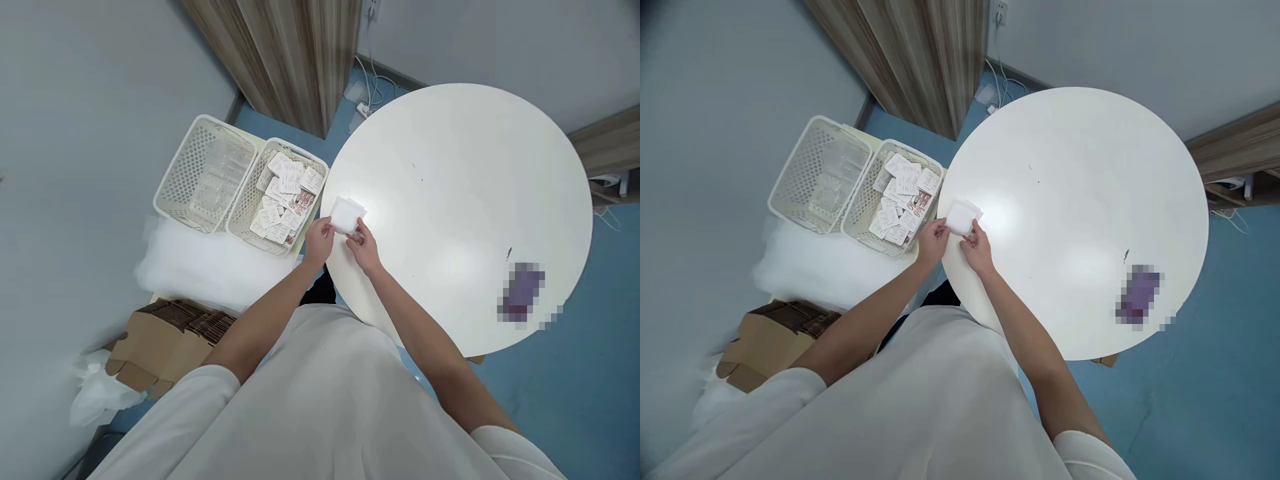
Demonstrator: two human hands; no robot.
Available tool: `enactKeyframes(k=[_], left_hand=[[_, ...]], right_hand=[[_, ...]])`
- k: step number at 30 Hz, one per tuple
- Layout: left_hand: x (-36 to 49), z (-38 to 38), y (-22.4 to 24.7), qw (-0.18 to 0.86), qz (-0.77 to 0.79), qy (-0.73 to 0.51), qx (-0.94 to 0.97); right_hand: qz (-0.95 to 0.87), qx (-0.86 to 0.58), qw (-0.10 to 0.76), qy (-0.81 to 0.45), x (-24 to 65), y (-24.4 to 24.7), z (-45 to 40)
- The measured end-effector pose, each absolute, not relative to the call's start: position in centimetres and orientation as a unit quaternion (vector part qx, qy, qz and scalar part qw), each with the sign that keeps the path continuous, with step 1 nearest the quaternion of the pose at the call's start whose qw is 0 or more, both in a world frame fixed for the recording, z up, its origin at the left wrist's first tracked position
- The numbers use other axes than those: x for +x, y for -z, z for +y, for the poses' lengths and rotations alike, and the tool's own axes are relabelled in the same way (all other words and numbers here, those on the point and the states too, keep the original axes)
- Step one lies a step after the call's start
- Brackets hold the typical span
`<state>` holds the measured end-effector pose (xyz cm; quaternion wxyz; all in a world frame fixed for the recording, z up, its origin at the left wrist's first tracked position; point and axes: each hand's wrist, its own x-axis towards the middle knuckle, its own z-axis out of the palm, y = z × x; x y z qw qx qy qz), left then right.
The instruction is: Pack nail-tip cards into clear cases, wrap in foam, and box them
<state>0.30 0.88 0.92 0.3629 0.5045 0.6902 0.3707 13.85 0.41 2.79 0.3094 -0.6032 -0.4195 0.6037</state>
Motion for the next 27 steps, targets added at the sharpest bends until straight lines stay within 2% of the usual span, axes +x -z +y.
enactKeyframes(k=[7,17,27], left_hand=[[-0.7,1.5,0.0,0.364,0.656,-0.374,0.546],[-0.6,2.2,-2.1,0.354,0.711,-0.320,0.516],[-0.4,1.1,-2.2,0.357,0.708,-0.336,0.507]], right_hand=[[-0.414,-0.608,0.317,-0.599,13.6,-2.4,1.4],[-0.422,-0.670,0.297,-0.534,13.7,-4.0,1.9],[-0.452,-0.683,0.292,-0.494,13.9,-4.2,0.8]])
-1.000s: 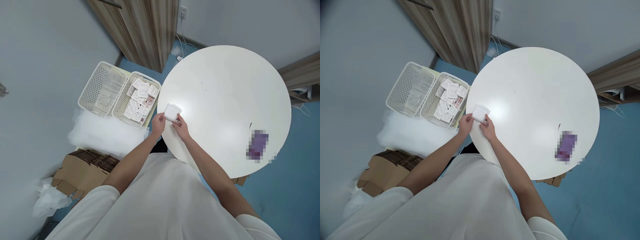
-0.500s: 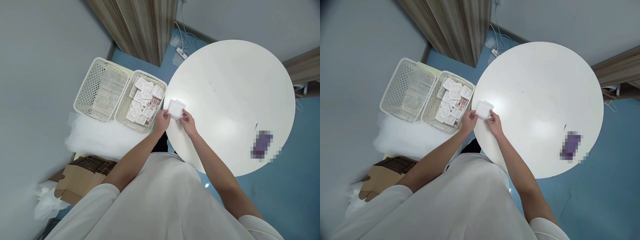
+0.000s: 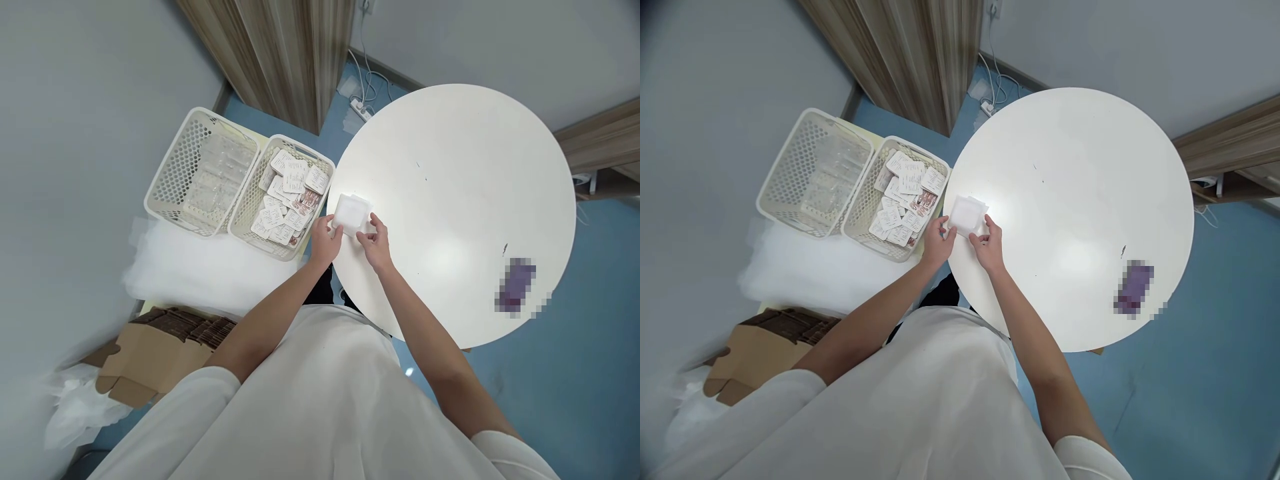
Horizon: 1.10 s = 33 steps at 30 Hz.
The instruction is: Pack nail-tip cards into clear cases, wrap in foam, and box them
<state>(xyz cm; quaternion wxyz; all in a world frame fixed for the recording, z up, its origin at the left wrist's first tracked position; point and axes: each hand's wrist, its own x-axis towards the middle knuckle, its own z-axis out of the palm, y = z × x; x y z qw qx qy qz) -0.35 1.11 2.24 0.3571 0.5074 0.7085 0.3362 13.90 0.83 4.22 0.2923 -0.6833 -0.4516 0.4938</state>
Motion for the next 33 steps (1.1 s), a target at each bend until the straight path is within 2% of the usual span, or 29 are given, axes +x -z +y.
enactKeyframes(k=[12,19,27,33], left_hand=[[1.8,-5.9,-5.0,0.330,0.713,-0.366,0.499],[2.9,-12.1,-7.3,0.361,0.690,-0.295,0.553],[2.8,-17.1,-9.3,0.381,0.700,-0.274,0.538],[-0.4,-20.9,-10.7,0.337,0.736,-0.275,0.518]], right_hand=[[-0.452,-0.676,0.300,-0.498,18.3,-5.7,-5.2],[-0.458,-0.643,0.320,-0.524,21.2,-7.0,-9.6],[-0.526,-0.554,0.259,-0.591,20.6,-7.7,-11.7],[-0.568,-0.468,0.223,-0.639,16.8,-7.7,-12.3]])
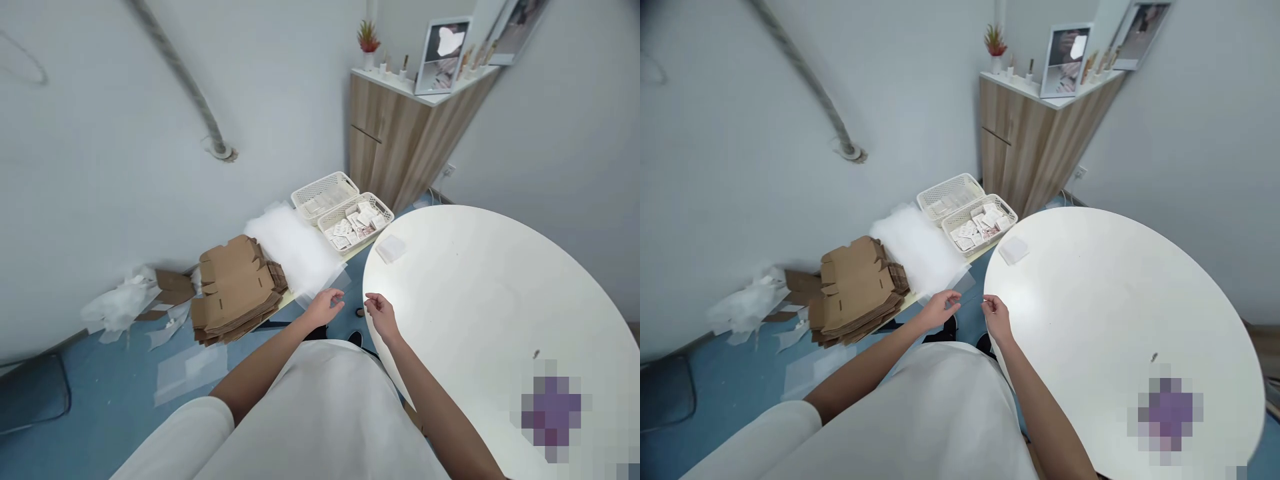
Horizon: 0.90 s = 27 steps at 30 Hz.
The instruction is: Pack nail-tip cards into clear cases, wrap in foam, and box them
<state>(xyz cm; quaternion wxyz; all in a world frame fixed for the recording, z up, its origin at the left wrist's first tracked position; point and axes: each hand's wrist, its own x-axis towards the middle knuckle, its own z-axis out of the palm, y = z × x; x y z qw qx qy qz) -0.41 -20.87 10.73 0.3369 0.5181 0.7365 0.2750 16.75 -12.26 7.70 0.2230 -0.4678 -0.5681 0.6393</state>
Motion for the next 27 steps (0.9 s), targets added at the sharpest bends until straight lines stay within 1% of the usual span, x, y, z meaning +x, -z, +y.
enactKeyframes(k=[3,6,9,13,16,20,23,27], left_hand=[[-3.3,-23.2,-11.4,0.281,0.778,-0.259,0.499],[-7.0,-26.0,-12.0,0.212,0.833,-0.217,0.463],[-11.2,-29.9,-12.7,0.156,0.893,-0.121,0.404],[-16.6,-35.9,-12.9,0.131,0.938,0.012,0.320],[-19.8,-39.7,-12.3,0.135,0.948,0.043,0.284],[-22.4,-43.2,-10.9,0.149,0.950,0.028,0.274],[-23.4,-44.8,-9.9,0.157,0.943,0.018,0.292],[-24.2,-46.5,-9.1,0.155,0.939,-0.001,0.307]], right_hand=[[-0.604,-0.429,0.184,-0.645,14.0,-7.9,-12.7],[-0.680,-0.384,0.126,-0.612,10.4,-8.2,-13.4],[-0.778,-0.312,0.055,-0.542,6.1,-8.7,-14.6],[-0.879,-0.239,-0.017,-0.412,-0.3,-9.5,-17.2],[-0.921,-0.218,-0.022,-0.321,-5.0,-9.8,-19.5],[-0.941,-0.254,-0.017,-0.225,-9.3,-9.2,-21.8],[-0.943,-0.287,-0.023,-0.168,-10.9,-8.7,-23.0],[-0.950,-0.289,-0.028,-0.110,-11.9,-8.3,-23.9]])
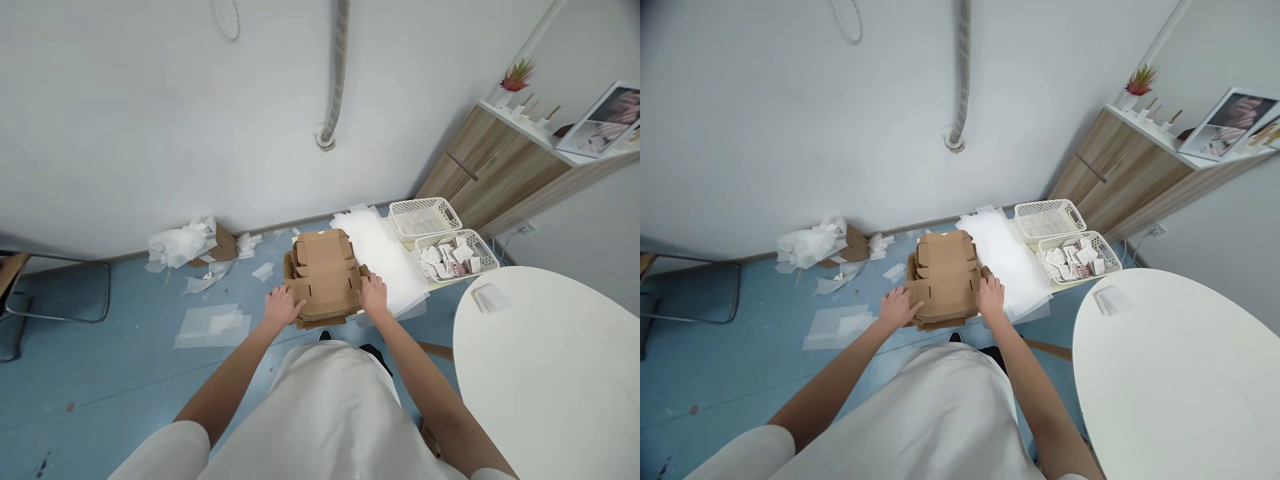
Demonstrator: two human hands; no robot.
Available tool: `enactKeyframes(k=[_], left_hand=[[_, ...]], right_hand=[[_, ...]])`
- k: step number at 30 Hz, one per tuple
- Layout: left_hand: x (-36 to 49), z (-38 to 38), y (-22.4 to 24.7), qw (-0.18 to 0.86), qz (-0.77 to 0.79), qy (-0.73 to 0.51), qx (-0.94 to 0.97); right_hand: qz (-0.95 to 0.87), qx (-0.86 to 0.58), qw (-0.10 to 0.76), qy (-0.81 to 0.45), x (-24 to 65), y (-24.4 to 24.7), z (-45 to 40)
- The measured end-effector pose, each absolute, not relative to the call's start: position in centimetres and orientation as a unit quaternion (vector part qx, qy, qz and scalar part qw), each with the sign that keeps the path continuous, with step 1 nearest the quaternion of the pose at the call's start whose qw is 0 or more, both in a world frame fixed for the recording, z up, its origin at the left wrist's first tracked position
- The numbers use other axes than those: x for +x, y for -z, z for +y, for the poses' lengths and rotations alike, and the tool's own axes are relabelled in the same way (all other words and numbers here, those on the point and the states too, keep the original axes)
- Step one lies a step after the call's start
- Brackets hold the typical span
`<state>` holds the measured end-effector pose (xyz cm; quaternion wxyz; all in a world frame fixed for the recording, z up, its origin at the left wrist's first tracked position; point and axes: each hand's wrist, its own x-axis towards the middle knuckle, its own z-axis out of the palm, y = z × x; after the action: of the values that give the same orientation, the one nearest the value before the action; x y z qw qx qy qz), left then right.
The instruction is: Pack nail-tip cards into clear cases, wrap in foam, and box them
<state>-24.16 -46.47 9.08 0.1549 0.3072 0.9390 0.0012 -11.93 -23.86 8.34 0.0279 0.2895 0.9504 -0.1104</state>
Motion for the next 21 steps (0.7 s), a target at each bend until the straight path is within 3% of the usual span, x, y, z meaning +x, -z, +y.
enactKeyframes(k=[3,6,13,21], left_hand=[[-24.4,-46.9,-9.3,0.155,0.937,-0.025,0.311],[-23.9,-46.3,-10.0,0.146,0.928,-0.057,0.338],[-21.5,-43.1,-10.0,0.143,0.864,-0.155,0.456],[-21.7,-42.6,-9.3,0.127,0.843,-0.140,0.504]], right_hand=[[0.945,0.308,0.055,0.100,-12.8,-8.4,-23.9],[0.917,0.356,0.061,0.166,-13.4,-8.6,-23.3],[0.769,0.440,-0.085,0.456,-13.6,-9.8,-21.9],[0.640,0.390,-0.113,0.652,-12.0,-12.1,-23.1]])
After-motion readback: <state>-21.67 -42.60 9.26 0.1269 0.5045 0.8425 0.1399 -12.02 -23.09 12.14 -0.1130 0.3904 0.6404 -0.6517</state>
